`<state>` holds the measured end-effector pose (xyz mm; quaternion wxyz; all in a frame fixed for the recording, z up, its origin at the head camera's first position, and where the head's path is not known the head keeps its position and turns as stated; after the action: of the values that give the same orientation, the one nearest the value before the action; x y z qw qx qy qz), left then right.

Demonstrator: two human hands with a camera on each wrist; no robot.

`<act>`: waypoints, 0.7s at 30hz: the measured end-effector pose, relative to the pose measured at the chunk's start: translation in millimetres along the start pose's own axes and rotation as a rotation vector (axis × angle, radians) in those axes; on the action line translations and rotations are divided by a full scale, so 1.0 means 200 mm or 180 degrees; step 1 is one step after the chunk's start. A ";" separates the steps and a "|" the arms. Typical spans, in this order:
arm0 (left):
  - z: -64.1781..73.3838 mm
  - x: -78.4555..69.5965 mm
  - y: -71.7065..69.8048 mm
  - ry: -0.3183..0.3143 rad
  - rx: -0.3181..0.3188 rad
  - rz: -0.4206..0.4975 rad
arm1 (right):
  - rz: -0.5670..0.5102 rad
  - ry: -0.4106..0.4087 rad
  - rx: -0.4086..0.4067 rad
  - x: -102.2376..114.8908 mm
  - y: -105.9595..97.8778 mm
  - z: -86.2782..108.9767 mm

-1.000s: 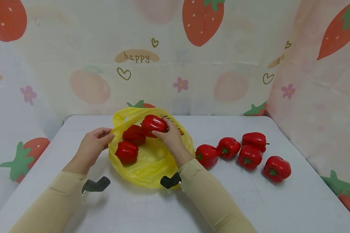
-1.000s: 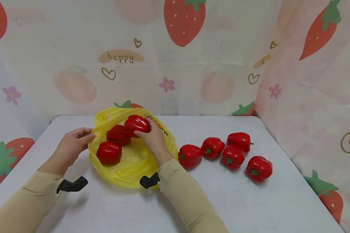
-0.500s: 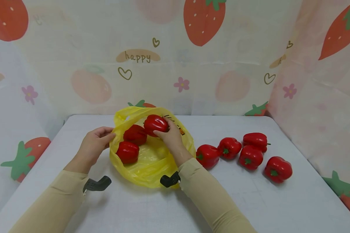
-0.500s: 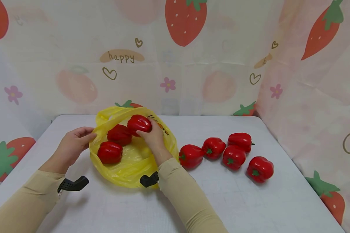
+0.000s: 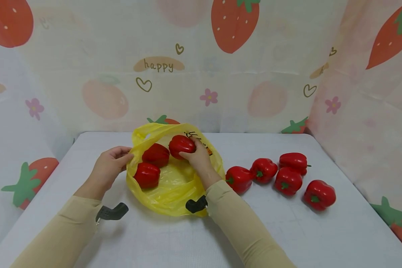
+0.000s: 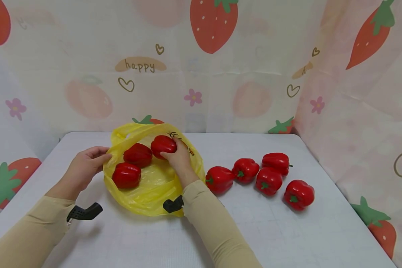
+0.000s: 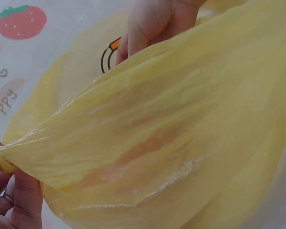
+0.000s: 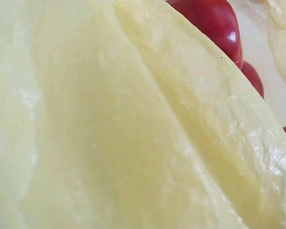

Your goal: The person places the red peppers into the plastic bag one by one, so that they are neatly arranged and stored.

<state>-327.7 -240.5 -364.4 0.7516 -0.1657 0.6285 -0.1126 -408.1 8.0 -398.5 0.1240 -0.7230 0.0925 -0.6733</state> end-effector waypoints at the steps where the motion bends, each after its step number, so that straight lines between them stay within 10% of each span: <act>1: 0.00 0.00 0.00 -0.0003 -0.0002 -0.0004 | 0.0002 0.0001 0.0005 0.00 0.00 0.00; 21: 0.00 0.02 -0.01 -0.0052 -0.0013 -0.0021 | 0.0803 0.0063 0.0199 -0.07 0.05 -0.04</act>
<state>-326.6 -244.0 -366.8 0.7559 -0.1702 0.6221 -0.1125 -416.6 3.3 -414.6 0.2293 -0.6947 0.1628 -0.6620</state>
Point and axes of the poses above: each hand's wrist, its own z-axis away from the middle knuckle, its own y-axis out of the palm, x = y × z, the point moved 7 cm from there along -z, towards the middle knuckle, and after that the axes turned 4 degrees about -y, right-handed, at the moved point
